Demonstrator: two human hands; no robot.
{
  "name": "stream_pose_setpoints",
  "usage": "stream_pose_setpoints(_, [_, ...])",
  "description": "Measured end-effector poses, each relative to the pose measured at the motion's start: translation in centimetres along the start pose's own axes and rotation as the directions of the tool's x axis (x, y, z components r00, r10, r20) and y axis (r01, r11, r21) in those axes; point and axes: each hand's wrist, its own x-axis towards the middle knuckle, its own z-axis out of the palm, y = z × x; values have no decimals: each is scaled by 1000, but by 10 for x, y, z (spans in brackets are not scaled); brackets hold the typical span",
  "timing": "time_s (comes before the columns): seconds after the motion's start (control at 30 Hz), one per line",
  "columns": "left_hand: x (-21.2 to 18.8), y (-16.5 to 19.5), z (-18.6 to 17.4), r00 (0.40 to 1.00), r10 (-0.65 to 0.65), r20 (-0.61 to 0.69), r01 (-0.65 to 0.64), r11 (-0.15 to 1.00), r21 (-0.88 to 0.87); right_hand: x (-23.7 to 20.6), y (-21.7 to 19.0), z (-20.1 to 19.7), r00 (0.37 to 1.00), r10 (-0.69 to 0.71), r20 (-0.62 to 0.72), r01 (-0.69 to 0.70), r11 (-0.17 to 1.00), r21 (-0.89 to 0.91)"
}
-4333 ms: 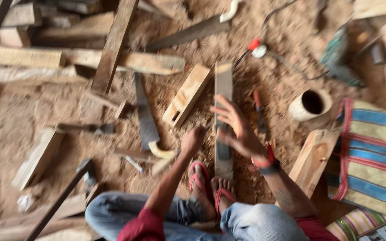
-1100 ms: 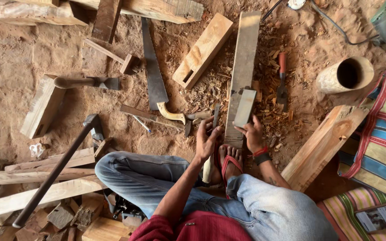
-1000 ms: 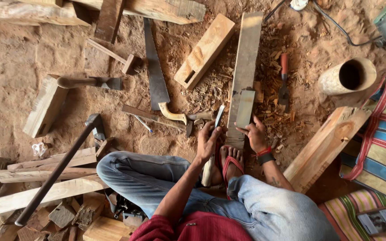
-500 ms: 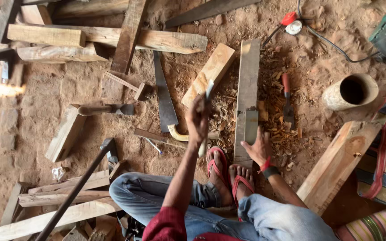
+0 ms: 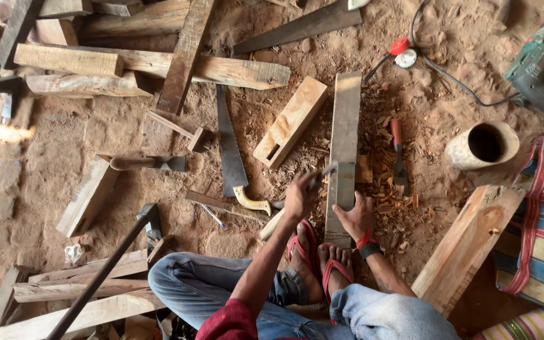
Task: The person sits on the ground and sharpens a small metal tool by rubbing it against a long sharpening stone. They repeatedly rub the tool back and forth, occasionally pausing to inspect the edge before continuing.
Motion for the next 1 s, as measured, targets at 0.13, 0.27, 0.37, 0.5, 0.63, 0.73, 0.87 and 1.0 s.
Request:
stream_pose_setpoints(0.13, [-25,-25,12,991,123,-54,-125,992,-24,-3,3,0,999,49,-3,-50,998,-41])
stream_pose_setpoints(0.27, [-40,-36,20,999,-16,49,20,997,-70,-5,3,0,998,8,-60,-8,1000,4])
stream_pose_setpoints(0.37, [-47,-41,29,985,-115,126,128,987,-95,-11,2,2,995,-4,-97,3,1000,-6])
stream_pose_setpoints(0.5, [-54,-47,39,982,-95,165,108,992,-70,-21,0,5,990,-14,-142,9,999,-31])
stream_pose_setpoints(0.63, [-55,-47,42,996,21,87,-15,997,-70,-22,-2,5,994,3,-111,-4,1000,-7])
stream_pose_setpoints(0.73, [-50,-45,41,994,-30,109,29,999,18,-20,-2,4,998,23,-66,-22,1000,14])
stream_pose_setpoints(0.87, [-40,-47,43,956,291,31,-287,914,287,-21,8,6,902,-333,-274,429,752,500])
stream_pose_setpoints(1.0, [-32,-55,58,958,201,203,-262,902,343,-27,29,-1,996,28,-90,11,916,401])
